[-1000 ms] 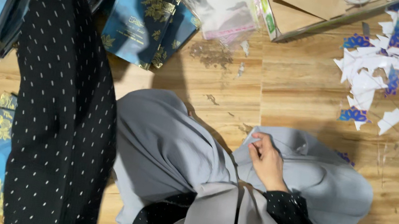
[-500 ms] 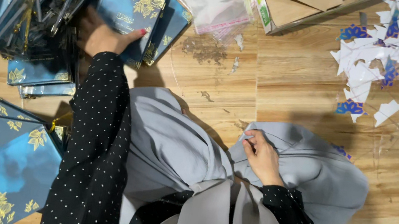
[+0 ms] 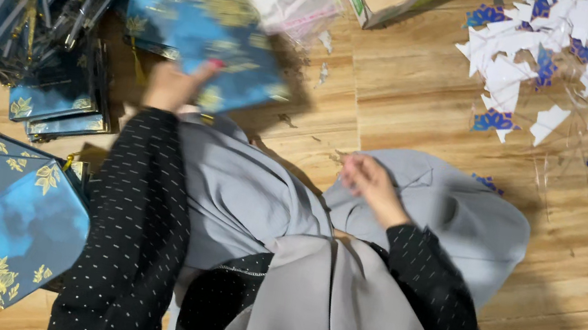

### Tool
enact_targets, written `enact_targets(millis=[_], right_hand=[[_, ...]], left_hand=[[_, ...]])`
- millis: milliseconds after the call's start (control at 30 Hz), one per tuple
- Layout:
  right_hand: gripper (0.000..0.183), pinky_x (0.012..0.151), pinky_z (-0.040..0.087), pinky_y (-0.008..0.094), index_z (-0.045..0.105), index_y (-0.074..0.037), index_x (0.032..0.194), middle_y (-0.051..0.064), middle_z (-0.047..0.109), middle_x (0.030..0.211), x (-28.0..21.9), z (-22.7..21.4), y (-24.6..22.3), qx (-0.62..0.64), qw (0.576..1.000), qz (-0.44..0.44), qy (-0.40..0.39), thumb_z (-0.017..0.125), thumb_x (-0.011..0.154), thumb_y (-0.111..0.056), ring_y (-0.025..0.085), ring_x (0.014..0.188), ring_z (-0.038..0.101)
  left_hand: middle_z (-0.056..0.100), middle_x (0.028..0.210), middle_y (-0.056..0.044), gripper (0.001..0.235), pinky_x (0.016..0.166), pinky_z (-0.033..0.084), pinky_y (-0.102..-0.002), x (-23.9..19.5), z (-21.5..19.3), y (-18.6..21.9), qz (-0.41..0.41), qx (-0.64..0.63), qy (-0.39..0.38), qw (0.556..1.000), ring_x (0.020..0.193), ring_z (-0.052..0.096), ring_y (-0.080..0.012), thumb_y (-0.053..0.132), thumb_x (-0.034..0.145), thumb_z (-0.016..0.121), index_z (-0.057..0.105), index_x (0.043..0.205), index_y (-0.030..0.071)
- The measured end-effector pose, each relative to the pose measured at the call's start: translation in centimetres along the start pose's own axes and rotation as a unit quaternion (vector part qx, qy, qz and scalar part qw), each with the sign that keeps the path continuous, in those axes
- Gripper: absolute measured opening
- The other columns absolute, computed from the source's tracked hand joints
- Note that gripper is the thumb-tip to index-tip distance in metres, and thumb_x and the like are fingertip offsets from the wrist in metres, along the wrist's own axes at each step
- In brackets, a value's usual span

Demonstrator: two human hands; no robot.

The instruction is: The person places blue booklets into plastic sleeves, peels away adhesive strips, and seals the sleeves by hand.

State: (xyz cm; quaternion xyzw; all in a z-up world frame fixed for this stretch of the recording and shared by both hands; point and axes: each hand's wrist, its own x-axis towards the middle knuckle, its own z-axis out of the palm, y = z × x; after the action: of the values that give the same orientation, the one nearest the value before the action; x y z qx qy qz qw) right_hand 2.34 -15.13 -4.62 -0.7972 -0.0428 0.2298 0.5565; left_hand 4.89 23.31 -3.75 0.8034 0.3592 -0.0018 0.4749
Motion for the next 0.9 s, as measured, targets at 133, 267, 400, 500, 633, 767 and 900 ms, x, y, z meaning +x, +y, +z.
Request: enact_targets(millis=[133,267,400,500,633,767,900], right_hand=[[0.063,0.076,0.050,0.037,0.044,-0.006,0.124,0.014,0.055,0.116,0.9,-2.7,-5.9,0.258,0.951,0.128,-0.114,0.041,0.084,-0.054,0.024,0.097,0.058],[0.052,0.073,0.054,0.029,0.048,-0.004,0.119,0.008,0.059,0.110,5.5,-6.4,3.6,0.295,0.944,0.133,0.066,0.074,0.076,-0.017,0.016,0.089,0.063],[0.043,0.076,0.053,0.028,0.053,-0.008,0.115,0.005,0.061,0.106,4.3,-8.6,1.3,0.262,0.952,0.084,0.134,0.070,0.076,-0.010,0.013,0.090,0.061],[0.018,0.070,0.055,0.027,0.056,-0.010,0.099,0.006,0.065,0.090,5.8,-8.9,1.1,0.258,0.939,0.092,0.210,0.065,0.083,-0.012,0.014,0.077,0.064],[0.026,0.076,0.050,0.024,0.054,-0.010,0.105,0.002,0.062,0.095,7.2,-8.9,2.3,0.276,0.914,0.092,0.284,0.064,0.081,-0.011,0.010,0.082,0.059],[0.022,0.077,0.046,0.023,0.057,-0.008,0.099,0.002,0.063,0.092,8.2,-9.1,5.6,0.226,0.903,0.110,0.348,0.063,0.077,-0.007,0.010,0.082,0.056],[0.024,0.072,0.044,0.025,0.054,-0.005,0.102,0.004,0.053,0.085,8.8,-9.4,4.9,0.145,0.904,0.137,0.378,0.066,0.083,-0.012,0.013,0.077,0.048]], left_hand=[[0.064,0.083,-0.016,0.061,0.080,0.046,-0.039,-8.4,7.5,7.6,0.012,0.006,-0.159,0.987,0.087,0.061,-0.0292,0.056,0.063,0.076,0.063,0.095,0.006],[0.067,0.081,-0.014,0.052,0.085,0.045,-0.038,-10.7,15.2,8.7,0.087,0.002,-0.352,0.932,0.094,0.062,-0.0283,0.056,0.070,0.065,0.068,0.086,0.007],[0.064,0.100,-0.013,0.057,0.093,0.040,-0.044,-4.2,18.4,7.8,0.123,0.170,-0.289,0.934,0.107,0.054,-0.0327,0.067,0.077,0.041,0.065,0.093,0.018],[0.065,0.086,0.000,0.028,0.078,0.047,-0.037,3.7,18.3,5.7,0.312,0.263,-0.073,0.910,0.087,0.062,-0.0236,0.049,0.076,0.054,0.067,0.091,0.030],[0.043,0.108,-0.015,0.052,0.077,0.040,-0.050,8.3,14.8,7.9,0.286,0.432,0.093,0.850,0.100,0.044,-0.0349,0.046,0.080,0.057,0.045,0.114,0.008],[0.019,0.145,-0.016,0.068,0.100,0.002,-0.064,10.0,13.1,9.0,0.260,0.494,0.000,0.829,0.132,0.014,-0.0383,0.059,0.088,0.031,0.027,0.141,0.016],[0.052,0.114,-0.003,0.031,0.096,0.018,-0.055,13.2,14.6,4.5,0.392,0.324,0.128,0.851,0.109,0.044,-0.0271,0.031,0.078,0.072,0.060,0.103,0.017]])
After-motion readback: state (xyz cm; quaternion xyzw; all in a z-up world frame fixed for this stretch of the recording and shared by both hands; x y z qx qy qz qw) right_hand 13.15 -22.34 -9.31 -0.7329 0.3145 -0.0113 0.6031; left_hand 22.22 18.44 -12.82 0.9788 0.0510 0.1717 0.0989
